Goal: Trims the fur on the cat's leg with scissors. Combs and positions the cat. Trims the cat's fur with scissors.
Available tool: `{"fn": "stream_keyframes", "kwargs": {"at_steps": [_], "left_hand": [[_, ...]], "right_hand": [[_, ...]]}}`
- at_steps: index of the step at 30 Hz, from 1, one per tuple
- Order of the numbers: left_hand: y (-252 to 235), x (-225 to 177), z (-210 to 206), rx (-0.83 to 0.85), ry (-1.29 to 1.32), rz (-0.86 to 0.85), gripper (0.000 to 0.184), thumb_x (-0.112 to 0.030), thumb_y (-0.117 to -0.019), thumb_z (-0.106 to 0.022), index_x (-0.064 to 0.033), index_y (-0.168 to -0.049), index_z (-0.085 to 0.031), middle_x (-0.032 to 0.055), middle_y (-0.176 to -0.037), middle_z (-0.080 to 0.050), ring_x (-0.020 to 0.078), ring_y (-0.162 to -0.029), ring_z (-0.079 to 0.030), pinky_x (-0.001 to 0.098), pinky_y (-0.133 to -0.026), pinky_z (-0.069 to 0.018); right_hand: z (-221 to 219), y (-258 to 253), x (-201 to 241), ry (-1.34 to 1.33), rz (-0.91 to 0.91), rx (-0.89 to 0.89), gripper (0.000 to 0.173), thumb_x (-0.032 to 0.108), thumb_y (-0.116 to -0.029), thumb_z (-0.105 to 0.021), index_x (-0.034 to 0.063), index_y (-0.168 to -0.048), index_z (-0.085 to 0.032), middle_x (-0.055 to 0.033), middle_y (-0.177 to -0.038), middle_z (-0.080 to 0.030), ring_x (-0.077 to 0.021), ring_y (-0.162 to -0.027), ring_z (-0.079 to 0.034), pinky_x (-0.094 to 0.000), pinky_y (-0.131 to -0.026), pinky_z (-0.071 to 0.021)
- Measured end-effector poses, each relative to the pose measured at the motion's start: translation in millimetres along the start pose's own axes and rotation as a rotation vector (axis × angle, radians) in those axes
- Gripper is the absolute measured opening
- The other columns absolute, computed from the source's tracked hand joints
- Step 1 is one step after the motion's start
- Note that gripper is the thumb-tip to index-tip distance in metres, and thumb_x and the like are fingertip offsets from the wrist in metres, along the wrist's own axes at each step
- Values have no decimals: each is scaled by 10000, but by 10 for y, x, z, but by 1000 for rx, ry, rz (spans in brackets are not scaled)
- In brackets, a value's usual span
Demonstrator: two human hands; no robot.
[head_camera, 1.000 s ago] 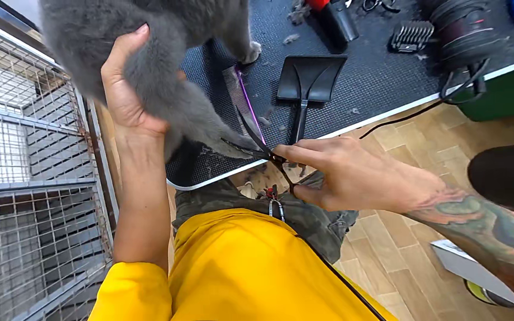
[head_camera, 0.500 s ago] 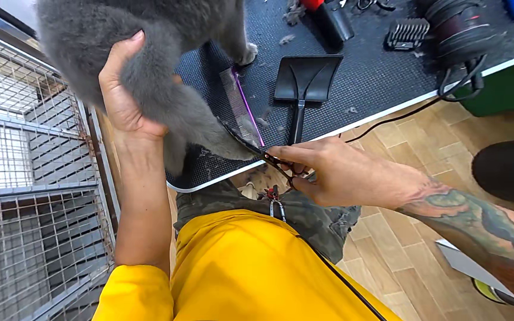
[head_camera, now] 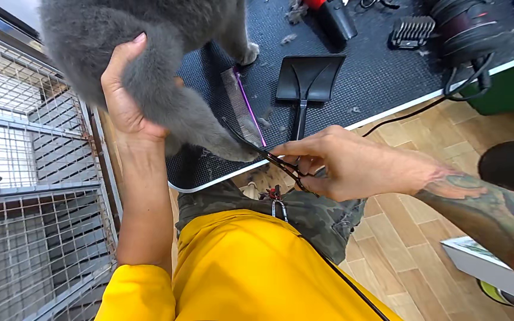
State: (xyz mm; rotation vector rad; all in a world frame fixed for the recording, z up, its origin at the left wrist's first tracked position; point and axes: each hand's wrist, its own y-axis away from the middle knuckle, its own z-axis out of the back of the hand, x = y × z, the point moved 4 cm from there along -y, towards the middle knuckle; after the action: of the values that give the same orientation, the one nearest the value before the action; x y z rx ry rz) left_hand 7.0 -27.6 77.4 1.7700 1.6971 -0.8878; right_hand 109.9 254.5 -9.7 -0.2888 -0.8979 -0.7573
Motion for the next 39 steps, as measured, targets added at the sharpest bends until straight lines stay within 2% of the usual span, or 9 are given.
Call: {"fn": "stream_keyframes", "kwargs": {"at_steps": [3, 9, 24, 27, 30, 32, 34, 36, 39], "left_hand": [[-8, 0, 1, 21, 0, -6, 147, -117, -1017, -469, -39, -1021, -593, 120, -900, -679, 192, -764, -692, 364, -642, -612], [-7, -2, 2, 19, 1, 2, 154, -116, -1014, -468, -36, -1008, -600, 117, -896, -680, 185, -757, -690, 351, -634, -607], [-47, -19, 94, 72, -28, 16, 145, -129, -1004, -493, -40, -1031, -604, 123, -901, -682, 196, -745, -687, 366, -629, -608], [-74, 5, 162, 57, -65, -3, 138, -142, -986, -536, -50, -1049, -617, 121, -951, -694, 202, -826, -701, 390, -693, -617], [-71, 11, 254, 26, -120, -42, 152, -140, -967, -579, -60, -1082, -635, 126, -1023, -708, 230, -966, -705, 459, -851, -603], [-55, 22, 320, -4, -144, -55, 164, -125, -931, -620, -64, -1081, -650, 123, -1033, -718, 233, -989, -708, 468, -887, -594], [-33, 40, 405, -26, -170, -54, 200, -115, -891, -672, -66, -1085, -665, 120, -1038, -726, 240, -994, -711, 476, -896, -593], [-5, 63, 495, -11, -202, -48, 260, -118, -860, -725, -67, -1107, -665, 118, -1063, -725, 244, -1014, -707, 487, -914, -587], [91, 97, 607, 27, -272, -76, 339, -203, -817, -809, -103, -1116, -684, 83, -1080, -729, 225, -1023, -705, 471, -913, -589]], "right_hand": [[36, -1, -42, 29, 45, 0, 528, 374, -729, -736, 236, -1239, -717, 169, -816, -665, 88, -662, -584, -165, -580, -536], [96, -33, -32, -1, -36, 82, 493, 169, -750, -734, 225, -1240, -732, 121, -752, -698, 28, -584, -629, -211, -534, -572], [173, -150, -59, -87, -89, 127, 447, 180, -723, -757, 221, -1168, -769, 135, -715, -691, 12, -519, -586, -234, -470, -533], [174, -236, -34, -92, -175, -35, 354, 96, -763, -785, 175, -1108, -769, 93, -753, -722, -36, -552, -631, -283, -514, -574], [121, -329, -54, -207, -222, -240, 399, -7, -772, -748, 140, -1132, -661, 16, -954, -746, -120, -703, -722, -357, -621, -649], [61, -403, -49, -287, -258, -309, 477, -49, -709, -677, 142, -1135, -581, 7, -992, -719, -133, -750, -719, -367, -632, -641], [5, -468, 3, -249, -354, -351, 444, 26, -671, -707, 167, -1072, -576, 45, -814, -648, -113, -661, -639, -356, -547, -552], [-74, -541, 69, -56, -511, -332, 322, 207, -778, -741, 143, -1049, -578, 0, -669, -570, -194, -572, -582, -432, -482, -476], [-284, -706, 131, 203, -686, -291, 482, 420, -930, -698, -19, -1084, -573, -190, -805, -632, -411, -755, -678, -579, -614, -535]]}}
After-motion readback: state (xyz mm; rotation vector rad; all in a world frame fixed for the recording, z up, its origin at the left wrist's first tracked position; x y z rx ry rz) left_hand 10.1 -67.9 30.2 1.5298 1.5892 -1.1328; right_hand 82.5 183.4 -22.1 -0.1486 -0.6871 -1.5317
